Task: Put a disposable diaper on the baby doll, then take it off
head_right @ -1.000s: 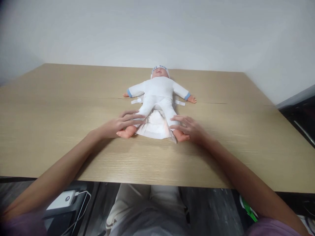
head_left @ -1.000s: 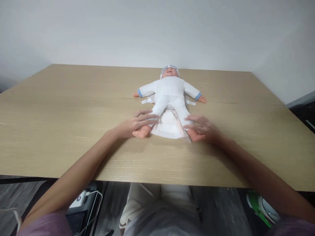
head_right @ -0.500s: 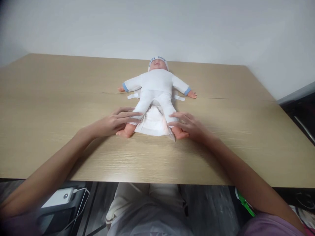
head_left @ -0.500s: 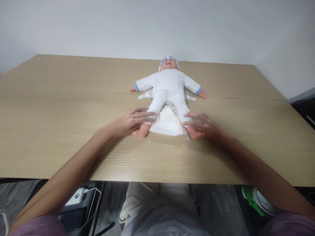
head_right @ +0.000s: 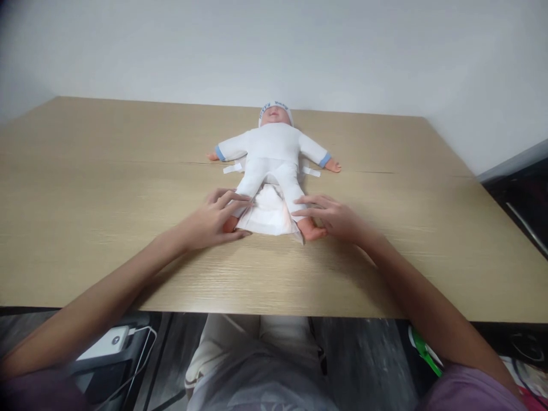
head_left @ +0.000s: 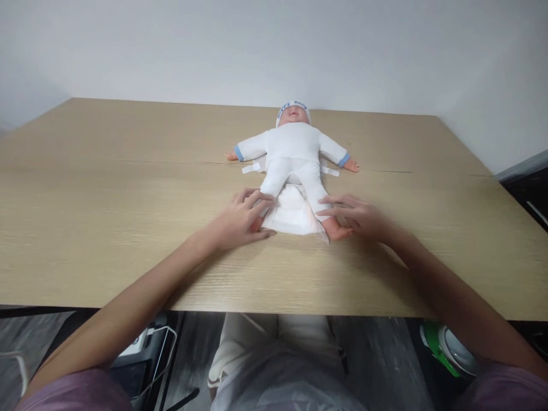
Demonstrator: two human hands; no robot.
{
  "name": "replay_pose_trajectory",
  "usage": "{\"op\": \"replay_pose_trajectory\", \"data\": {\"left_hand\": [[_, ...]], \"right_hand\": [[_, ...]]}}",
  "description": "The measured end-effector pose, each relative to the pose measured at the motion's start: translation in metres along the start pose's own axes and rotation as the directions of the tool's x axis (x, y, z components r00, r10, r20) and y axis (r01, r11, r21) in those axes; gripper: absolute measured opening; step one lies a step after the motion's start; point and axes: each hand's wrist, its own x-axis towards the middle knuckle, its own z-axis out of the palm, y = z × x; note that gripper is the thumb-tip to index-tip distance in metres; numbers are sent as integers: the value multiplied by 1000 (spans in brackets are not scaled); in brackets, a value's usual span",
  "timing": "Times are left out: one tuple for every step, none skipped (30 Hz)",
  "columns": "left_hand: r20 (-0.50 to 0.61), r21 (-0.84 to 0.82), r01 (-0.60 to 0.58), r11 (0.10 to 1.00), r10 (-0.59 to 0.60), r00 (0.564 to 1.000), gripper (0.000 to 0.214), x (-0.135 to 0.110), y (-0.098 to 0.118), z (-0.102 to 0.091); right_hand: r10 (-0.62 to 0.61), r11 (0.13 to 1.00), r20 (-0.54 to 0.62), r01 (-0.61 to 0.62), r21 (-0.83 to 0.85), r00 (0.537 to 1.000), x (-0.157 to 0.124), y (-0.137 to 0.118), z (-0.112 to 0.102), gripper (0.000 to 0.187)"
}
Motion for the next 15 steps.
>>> {"op": "replay_pose_trajectory", "data": {"left_hand": [[-4,32,10,999,-9,1000,57,1,2,2],[-5,58,17,998,-17,1000,48,1,4,3],[-6,79,23,997,-22,1000,39,2,6,4],[-11,95,28,995,-27,1000,31,3,7,5],[-22,103,36,994,-34,999,25,3,9,5],[-37,104,44,994,-41,998,22,4,10,6],[-56,98,53,994,-48,997,21,5,11,6],[-74,89,63,994,-56,996,21,6,13,7],[-93,77,73,994,-66,994,22,8,14,7],[-110,65,84,994,-77,991,24,11,14,7],[-126,53,98,994,-90,988,26,13,15,6],[-139,40,112,993,-105,985,28,17,15,5],[-152,24,128,992,-123,981,31,20,15,4],[-163,3,141,990,-138,977,33,25,14,1],[-171,-23,151,988,-152,973,35,29,13,-2]], "right_hand": [[9,1000,-2,-9,24,1000,2,-2,-2,53],[26,999,-8,-26,40,1000,4,-5,-4,50],[48,998,-16,-47,43,999,7,-11,-5,48],[74,997,-25,-73,29,997,10,-19,-5,45],[101,995,-36,-101,-4,994,13,-29,-3,41],[124,990,-47,-126,-54,991,16,-39,1,42],[142,982,-62,-149,-117,988,20,-50,6,49],[156,969,-80,-169,-183,984,23,-59,12,60],[166,952,-101,-186,-245,981,26,-68,18,69],[173,933,-124,-203,-299,977,29,-74,23,72],[178,914,-146,-219,-342,973,32,-77,28,68],[184,898,-164,-233,-374,969,35,-78,31,59],[188,885,-177,-245,-396,966,38,-76,32,46],[192,878,-186,-253,-405,964,42,-73,31,35],[199,878,-196,-264,-400,960,46,-67,29,27]]}}
